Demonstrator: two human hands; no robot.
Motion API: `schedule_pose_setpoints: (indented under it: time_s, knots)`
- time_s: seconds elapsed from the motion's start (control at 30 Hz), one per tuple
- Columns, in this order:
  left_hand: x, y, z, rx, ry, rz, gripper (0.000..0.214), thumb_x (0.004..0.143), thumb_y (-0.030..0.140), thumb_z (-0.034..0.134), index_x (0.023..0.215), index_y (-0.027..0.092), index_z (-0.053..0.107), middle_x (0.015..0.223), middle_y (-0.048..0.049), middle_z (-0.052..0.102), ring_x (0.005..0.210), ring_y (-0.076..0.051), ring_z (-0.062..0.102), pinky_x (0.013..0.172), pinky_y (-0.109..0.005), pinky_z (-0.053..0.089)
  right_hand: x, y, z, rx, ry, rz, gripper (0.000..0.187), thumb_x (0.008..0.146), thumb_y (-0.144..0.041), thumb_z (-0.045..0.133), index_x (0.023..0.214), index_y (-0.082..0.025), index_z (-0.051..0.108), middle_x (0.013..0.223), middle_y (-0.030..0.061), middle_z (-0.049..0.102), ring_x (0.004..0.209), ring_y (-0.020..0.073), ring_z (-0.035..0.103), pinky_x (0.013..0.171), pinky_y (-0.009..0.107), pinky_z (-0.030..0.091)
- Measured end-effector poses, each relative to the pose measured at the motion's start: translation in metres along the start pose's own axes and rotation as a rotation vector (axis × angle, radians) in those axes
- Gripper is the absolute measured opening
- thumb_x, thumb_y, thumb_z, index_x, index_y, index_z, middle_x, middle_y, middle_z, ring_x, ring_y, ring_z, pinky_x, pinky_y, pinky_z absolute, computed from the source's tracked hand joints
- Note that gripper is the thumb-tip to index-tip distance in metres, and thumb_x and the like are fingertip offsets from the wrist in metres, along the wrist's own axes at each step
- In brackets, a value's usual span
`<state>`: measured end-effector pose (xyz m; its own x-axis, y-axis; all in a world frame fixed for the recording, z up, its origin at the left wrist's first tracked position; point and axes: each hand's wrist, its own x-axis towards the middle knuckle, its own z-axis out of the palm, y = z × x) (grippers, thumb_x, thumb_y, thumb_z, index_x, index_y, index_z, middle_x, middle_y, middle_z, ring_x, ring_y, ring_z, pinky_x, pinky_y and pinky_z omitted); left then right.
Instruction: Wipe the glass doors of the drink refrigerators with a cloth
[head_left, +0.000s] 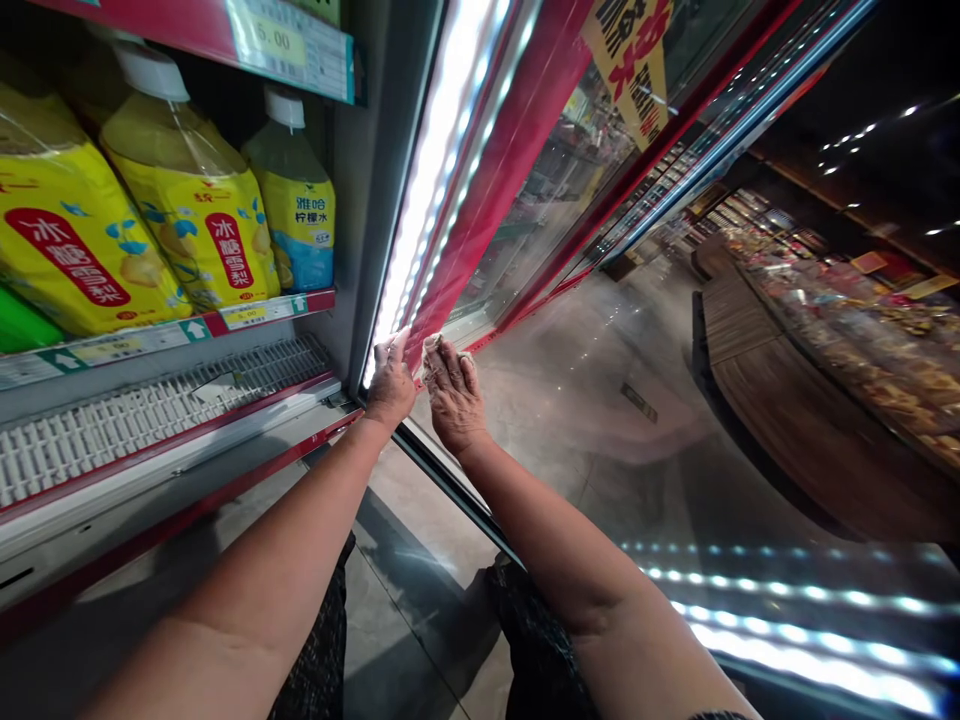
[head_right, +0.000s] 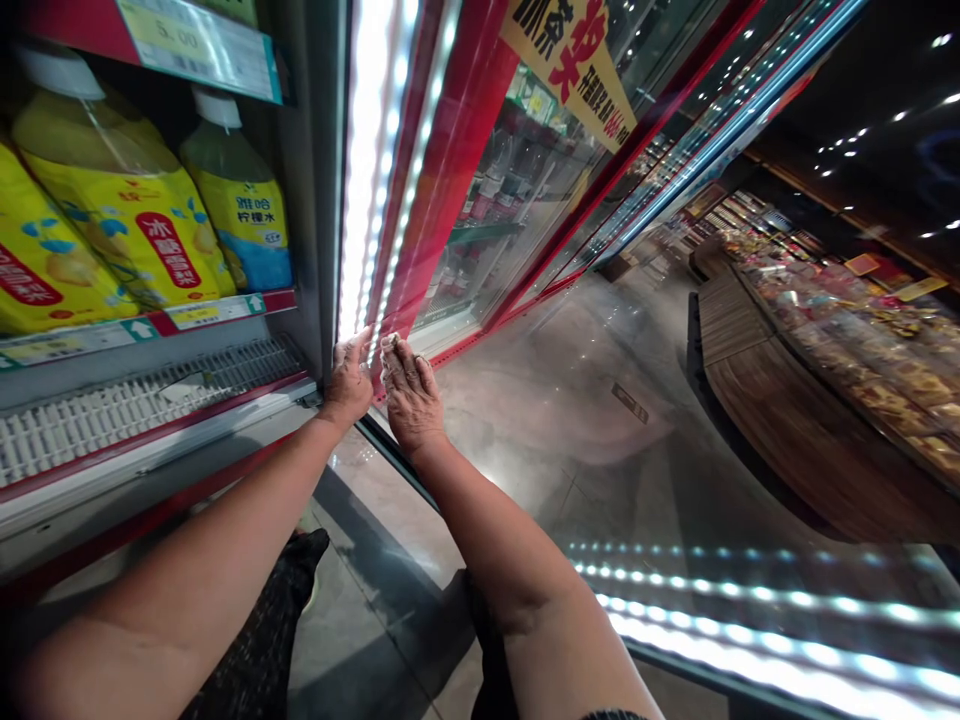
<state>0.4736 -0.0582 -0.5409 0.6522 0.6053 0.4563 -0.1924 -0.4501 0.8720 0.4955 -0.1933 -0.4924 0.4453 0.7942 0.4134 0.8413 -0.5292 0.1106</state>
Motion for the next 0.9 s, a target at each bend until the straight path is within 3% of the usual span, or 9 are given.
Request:
schedule_pose_setpoints:
  time_s: [0.17, 0.33, 0.47, 0.67, 0.77, 0.9]
  knots:
    - [0.004, -0.005, -0.001, 0.016, 0.016, -0.025, 0.062, 0.086, 0.005, 0.045, 0.146, 0.020, 0.049, 0.142, -0.0153, 0.055, 0.130, -0.025, 0.060, 0.118, -0.048, 0.045, 0.025, -0.010, 0.009, 0.052, 0.033, 0.043, 0.056, 0.107, -0.015, 0.030, 0.163, -0.013, 0.029, 0.167, 0.0090, 0.035, 0.160, 0.0190, 0.020, 0.133, 0.044, 0.018]
    - [0.005, -0.004, -0.002, 0.052, 0.034, -0.082, 0.057, 0.085, 0.004, 0.045, 0.139, 0.018, 0.054, 0.135, -0.0160, 0.060, 0.128, -0.026, 0.061, 0.115, -0.044, 0.048, 0.033, -0.013, 0.022, 0.080, -0.073, -0.047, 0.055, 0.107, -0.014, 0.032, 0.162, -0.011, 0.032, 0.168, 0.0068, 0.033, 0.159, 0.0187, 0.022, 0.132, 0.041, 0.021]
    - [0.006, -0.002, -0.005, 0.083, 0.037, -0.065, 0.059, 0.080, 0.001, 0.045, 0.135, 0.018, 0.058, 0.136, -0.0153, 0.058, 0.129, -0.026, 0.060, 0.118, -0.044, 0.045, 0.030, -0.008, 0.017, 0.071, -0.147, -0.108, 0.056, 0.105, -0.014, 0.036, 0.161, -0.011, 0.034, 0.168, 0.0057, 0.032, 0.159, 0.0174, 0.023, 0.133, 0.039, 0.022]
    - [0.011, -0.007, -0.008, 0.066, 0.193, -0.052, 0.054, 0.088, 0.011, 0.051, 0.142, 0.017, 0.053, 0.135, -0.0173, 0.056, 0.131, -0.026, 0.056, 0.119, -0.045, 0.042, 0.044, -0.009, 0.004, 0.016, 0.007, -0.002, 0.053, 0.106, -0.016, 0.032, 0.158, -0.009, 0.039, 0.168, 0.0079, 0.031, 0.160, 0.0174, 0.016, 0.134, 0.040, 0.016]
    - [0.014, -0.010, -0.008, 0.088, 0.267, -0.006, 0.054, 0.091, 0.018, 0.057, 0.144, 0.015, 0.051, 0.141, -0.0197, 0.051, 0.139, -0.029, 0.048, 0.124, -0.048, 0.035, 0.055, -0.015, 0.012, 0.016, 0.056, 0.016, 0.052, 0.107, -0.015, 0.033, 0.158, -0.010, 0.041, 0.167, 0.0091, 0.032, 0.159, 0.0185, 0.020, 0.134, 0.043, 0.017]
    - [0.015, -0.012, -0.009, 0.089, 0.240, 0.048, 0.051, 0.094, 0.019, 0.051, 0.145, 0.018, 0.053, 0.141, -0.0182, 0.051, 0.136, -0.027, 0.050, 0.123, -0.046, 0.036, 0.060, -0.019, 0.028, 0.029, 0.015, -0.042, 0.050, 0.107, -0.014, 0.034, 0.156, -0.009, 0.043, 0.166, 0.0106, 0.035, 0.159, 0.0217, 0.023, 0.132, 0.048, 0.025]
